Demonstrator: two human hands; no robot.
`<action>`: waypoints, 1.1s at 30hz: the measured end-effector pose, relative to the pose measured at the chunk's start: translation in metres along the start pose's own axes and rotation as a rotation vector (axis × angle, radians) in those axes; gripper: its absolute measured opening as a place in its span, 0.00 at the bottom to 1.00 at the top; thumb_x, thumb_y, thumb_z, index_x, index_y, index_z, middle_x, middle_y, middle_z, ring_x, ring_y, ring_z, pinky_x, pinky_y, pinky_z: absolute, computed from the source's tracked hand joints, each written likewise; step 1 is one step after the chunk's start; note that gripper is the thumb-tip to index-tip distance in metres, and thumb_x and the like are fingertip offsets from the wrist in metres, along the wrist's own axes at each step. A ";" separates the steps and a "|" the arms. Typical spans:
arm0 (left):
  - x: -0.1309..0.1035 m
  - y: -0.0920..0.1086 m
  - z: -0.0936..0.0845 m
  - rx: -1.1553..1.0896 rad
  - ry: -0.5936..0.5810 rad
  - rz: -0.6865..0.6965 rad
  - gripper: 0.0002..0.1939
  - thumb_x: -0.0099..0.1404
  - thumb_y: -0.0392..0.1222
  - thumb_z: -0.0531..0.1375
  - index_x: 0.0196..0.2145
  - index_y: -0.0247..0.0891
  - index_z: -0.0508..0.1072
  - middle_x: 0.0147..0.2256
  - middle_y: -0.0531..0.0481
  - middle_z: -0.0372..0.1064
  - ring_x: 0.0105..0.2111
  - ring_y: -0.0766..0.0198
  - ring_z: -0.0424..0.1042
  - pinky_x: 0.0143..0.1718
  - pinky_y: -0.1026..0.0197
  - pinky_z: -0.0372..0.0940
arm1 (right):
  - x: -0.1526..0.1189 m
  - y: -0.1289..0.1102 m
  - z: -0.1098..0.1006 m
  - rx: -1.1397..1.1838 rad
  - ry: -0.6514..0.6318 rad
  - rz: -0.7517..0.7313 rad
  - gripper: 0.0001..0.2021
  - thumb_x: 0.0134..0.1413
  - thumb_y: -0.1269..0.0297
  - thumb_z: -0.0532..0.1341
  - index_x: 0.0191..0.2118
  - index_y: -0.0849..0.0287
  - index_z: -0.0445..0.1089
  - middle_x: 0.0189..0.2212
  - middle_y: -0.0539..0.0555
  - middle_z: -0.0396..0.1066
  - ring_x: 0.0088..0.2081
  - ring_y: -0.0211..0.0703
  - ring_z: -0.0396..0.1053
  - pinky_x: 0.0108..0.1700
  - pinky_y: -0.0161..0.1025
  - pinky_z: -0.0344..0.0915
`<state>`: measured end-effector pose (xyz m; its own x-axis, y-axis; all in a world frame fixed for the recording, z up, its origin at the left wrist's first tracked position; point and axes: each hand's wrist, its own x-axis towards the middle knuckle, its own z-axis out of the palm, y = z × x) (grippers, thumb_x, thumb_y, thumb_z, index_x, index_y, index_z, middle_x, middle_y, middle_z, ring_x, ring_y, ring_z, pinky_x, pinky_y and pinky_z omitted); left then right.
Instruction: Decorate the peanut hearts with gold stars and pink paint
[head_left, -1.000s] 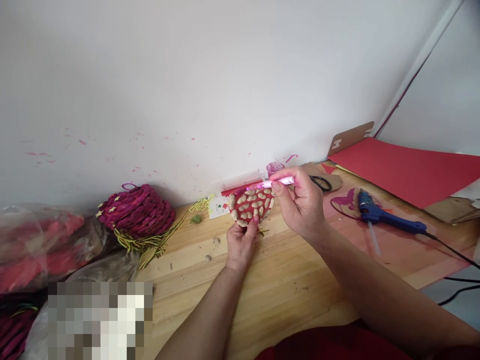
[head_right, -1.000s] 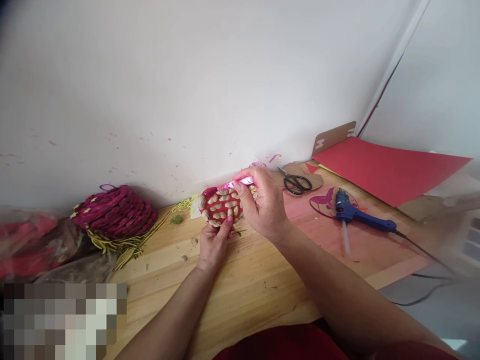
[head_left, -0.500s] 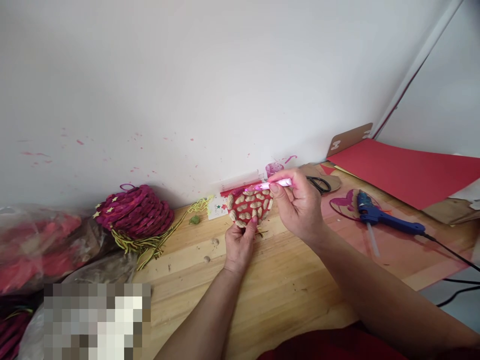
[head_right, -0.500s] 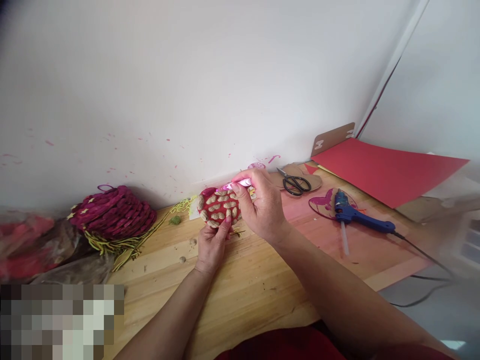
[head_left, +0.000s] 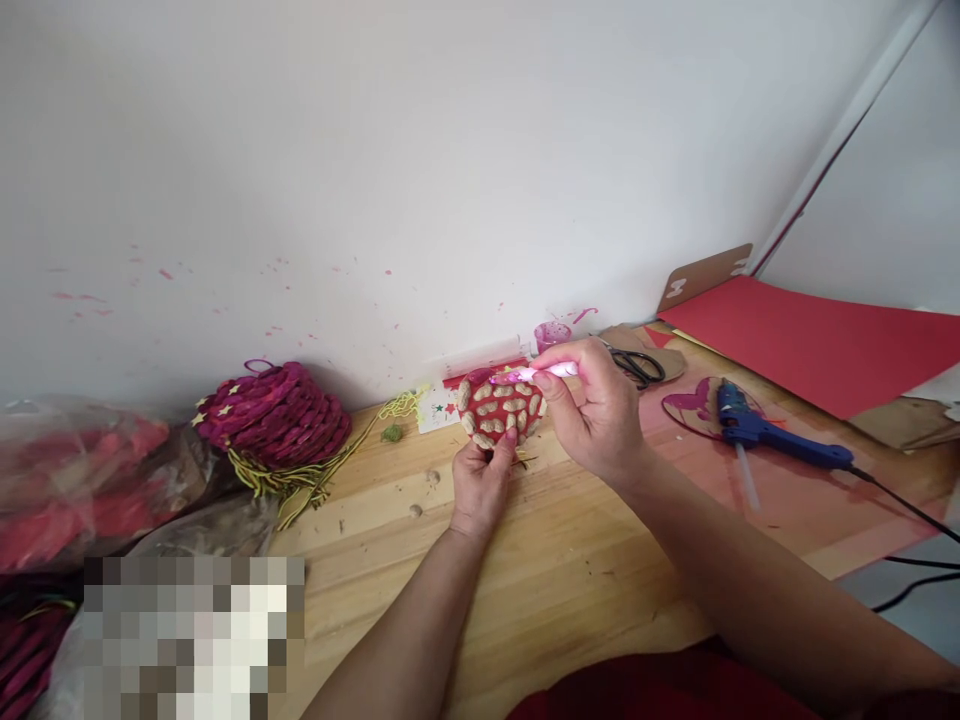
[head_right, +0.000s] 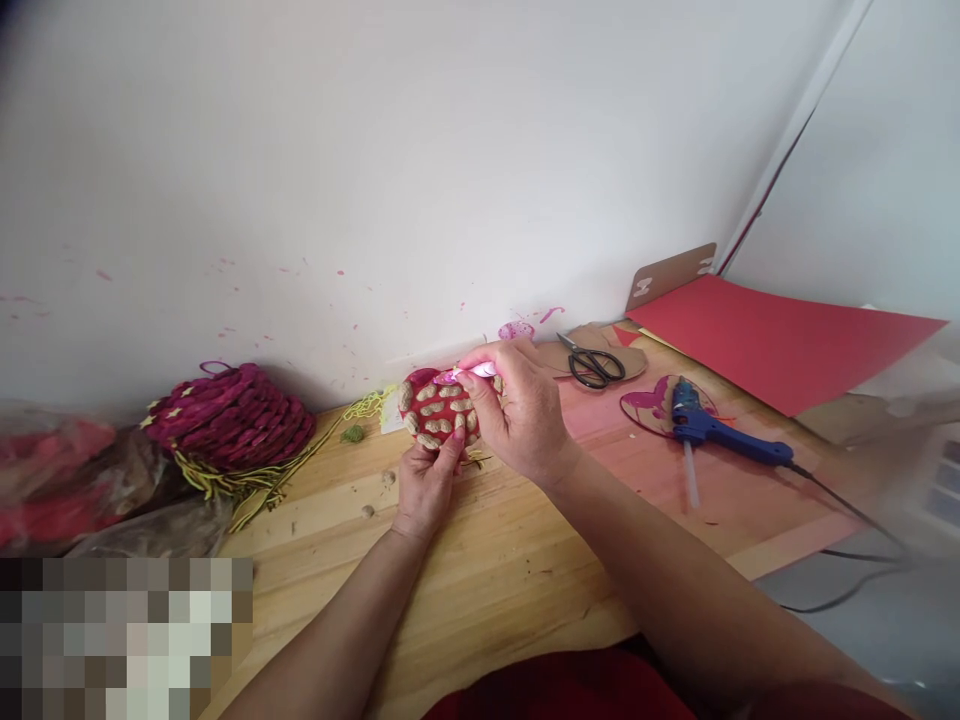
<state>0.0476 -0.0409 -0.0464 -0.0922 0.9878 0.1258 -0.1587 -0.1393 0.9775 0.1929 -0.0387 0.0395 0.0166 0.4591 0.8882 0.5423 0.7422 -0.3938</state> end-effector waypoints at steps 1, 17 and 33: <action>0.000 0.000 0.000 0.004 -0.001 0.002 0.25 0.53 0.62 0.73 0.18 0.40 0.73 0.18 0.52 0.67 0.25 0.64 0.68 0.31 0.62 0.66 | 0.000 0.000 0.000 -0.002 -0.001 -0.010 0.04 0.66 0.69 0.62 0.43 0.51 0.71 0.37 0.52 0.79 0.41 0.47 0.74 0.45 0.47 0.71; -0.001 0.002 0.000 0.008 -0.006 0.010 0.25 0.53 0.62 0.73 0.20 0.39 0.73 0.19 0.54 0.67 0.22 0.67 0.62 0.31 0.63 0.65 | 0.002 0.002 0.000 -0.051 -0.059 -0.084 0.05 0.65 0.71 0.62 0.41 0.52 0.72 0.35 0.52 0.79 0.39 0.47 0.73 0.45 0.44 0.70; 0.001 -0.007 -0.005 0.077 -0.013 0.020 0.25 0.58 0.61 0.70 0.22 0.38 0.70 0.20 0.55 0.65 0.21 0.69 0.57 0.27 0.64 0.57 | 0.004 0.005 -0.001 -0.078 -0.066 -0.093 0.04 0.65 0.71 0.63 0.40 0.54 0.71 0.35 0.52 0.79 0.39 0.47 0.73 0.45 0.45 0.69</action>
<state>0.0436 -0.0394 -0.0538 -0.0813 0.9858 0.1471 -0.0807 -0.1536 0.9848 0.1964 -0.0336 0.0408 -0.0912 0.4232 0.9014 0.6026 0.7441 -0.2884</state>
